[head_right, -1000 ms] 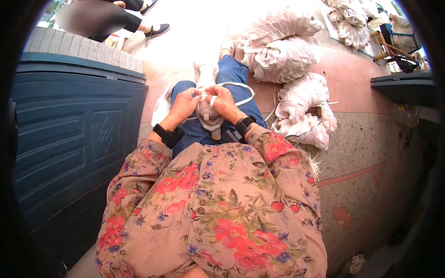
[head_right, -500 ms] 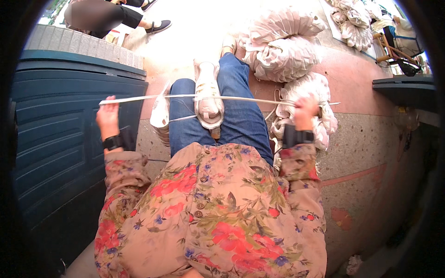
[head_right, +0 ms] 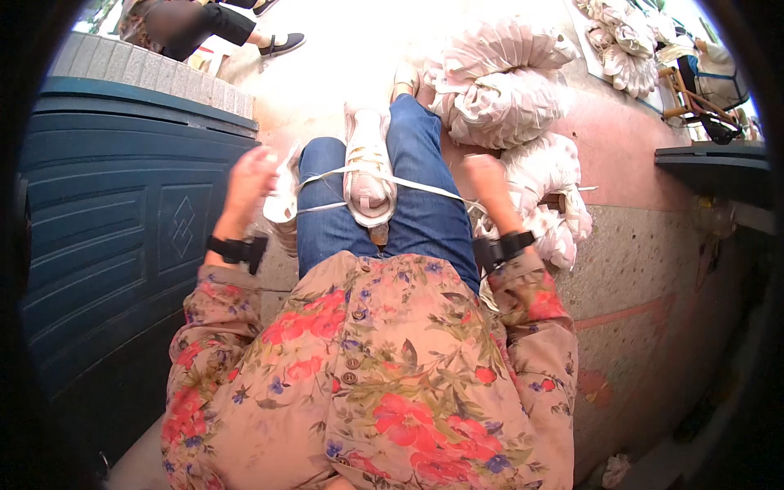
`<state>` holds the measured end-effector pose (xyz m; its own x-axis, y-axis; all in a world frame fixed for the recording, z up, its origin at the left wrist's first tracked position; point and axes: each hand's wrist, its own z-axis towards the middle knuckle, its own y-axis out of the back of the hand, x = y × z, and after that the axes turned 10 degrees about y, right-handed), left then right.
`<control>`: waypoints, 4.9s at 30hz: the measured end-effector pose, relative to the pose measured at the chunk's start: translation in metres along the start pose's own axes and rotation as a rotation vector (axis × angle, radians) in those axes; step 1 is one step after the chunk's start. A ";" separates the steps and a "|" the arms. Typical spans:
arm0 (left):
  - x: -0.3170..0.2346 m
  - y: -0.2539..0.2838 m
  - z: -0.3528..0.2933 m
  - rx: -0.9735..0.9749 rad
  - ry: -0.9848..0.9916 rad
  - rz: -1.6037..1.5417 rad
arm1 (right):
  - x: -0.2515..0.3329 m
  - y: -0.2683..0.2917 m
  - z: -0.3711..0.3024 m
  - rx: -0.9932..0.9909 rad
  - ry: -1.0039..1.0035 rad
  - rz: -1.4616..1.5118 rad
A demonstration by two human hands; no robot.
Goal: The recorder is lacing white shoes that are bundled together.
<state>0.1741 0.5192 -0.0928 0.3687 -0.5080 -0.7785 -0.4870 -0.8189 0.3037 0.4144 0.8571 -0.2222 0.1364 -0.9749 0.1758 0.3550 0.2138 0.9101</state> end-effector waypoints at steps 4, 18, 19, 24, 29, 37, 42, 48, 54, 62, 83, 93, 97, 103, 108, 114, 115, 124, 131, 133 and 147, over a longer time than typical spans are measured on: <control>0.015 -0.061 -0.019 0.428 0.142 -0.009 | 0.101 0.026 0.072 0.404 -0.624 1.139; 0.039 -0.087 0.001 0.122 -0.227 0.300 | 0.107 -0.001 0.086 0.091 -0.171 0.217; 0.036 -0.087 -0.003 0.124 -0.220 0.321 | 0.105 -0.003 0.086 0.065 -0.178 0.204; 0.043 -0.090 0.000 0.072 -0.234 0.342 | 0.103 -0.007 0.090 0.029 -0.160 0.214; 0.047 -0.090 0.001 -0.073 -0.361 0.479 | 0.103 -0.010 0.095 0.075 -0.080 0.173; 0.049 -0.095 0.005 -0.273 -0.707 0.784 | 0.107 -0.002 0.114 0.290 0.125 -0.055; 0.040 -0.090 0.007 -0.225 -0.771 0.937 | 0.106 0.000 0.112 0.314 0.197 -0.095; 0.025 -0.100 0.010 -0.129 -0.868 1.098 | 0.107 -0.015 0.101 0.086 -0.089 0.202; 0.034 -0.100 0.002 -0.222 -0.677 0.881 | 0.117 -0.007 0.094 0.045 -0.165 0.167; 0.040 -0.106 -0.019 -0.314 -0.737 0.980 | 0.128 0.001 0.092 -0.009 -0.224 0.215; -0.042 -0.144 0.041 0.653 0.140 0.148 | 0.118 -0.019 0.086 -0.129 -0.089 0.319; -0.061 -0.127 0.037 0.549 0.148 -0.120 | 0.109 -0.005 0.106 0.031 0.215 0.118; -0.047 -0.139 0.051 0.554 0.197 -0.157 | 0.123 0.091 0.155 -0.585 0.112 0.271; -0.055 -0.158 0.022 0.445 0.101 0.477 | 0.095 0.199 0.171 -1.127 -0.020 0.224; -0.014 -0.133 0.045 0.065 -0.584 0.772 | 0.079 0.212 0.161 -1.152 -0.224 0.377; 0.005 -0.081 0.032 0.063 -0.479 0.771 | 0.093 0.151 0.152 -0.365 -0.591 1.557; 0.008 -0.079 0.026 0.129 -0.493 0.753 | 0.097 0.129 0.145 -0.203 -0.666 1.642; 0.023 -0.090 0.008 -0.071 -0.681 1.037 | 0.150 -0.023 0.113 0.202 -0.481 0.917; 0.032 -0.095 0.003 -0.139 -0.678 1.032 | 0.157 -0.024 0.120 0.115 -0.315 0.381; 0.030 -0.099 -0.002 -0.165 -0.625 0.993 | 0.157 -0.028 0.119 0.119 -0.281 0.341; 0.019 -0.086 0.005 -0.305 -0.439 0.793 | 0.124 0.129 0.151 0.057 -0.740 1.818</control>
<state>0.2193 0.5809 -0.1364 -0.3397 -0.8500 -0.4025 -0.2172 -0.3455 0.9129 0.3374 0.7542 -0.0266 -0.1098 0.5276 0.8424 0.2365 0.8370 -0.4934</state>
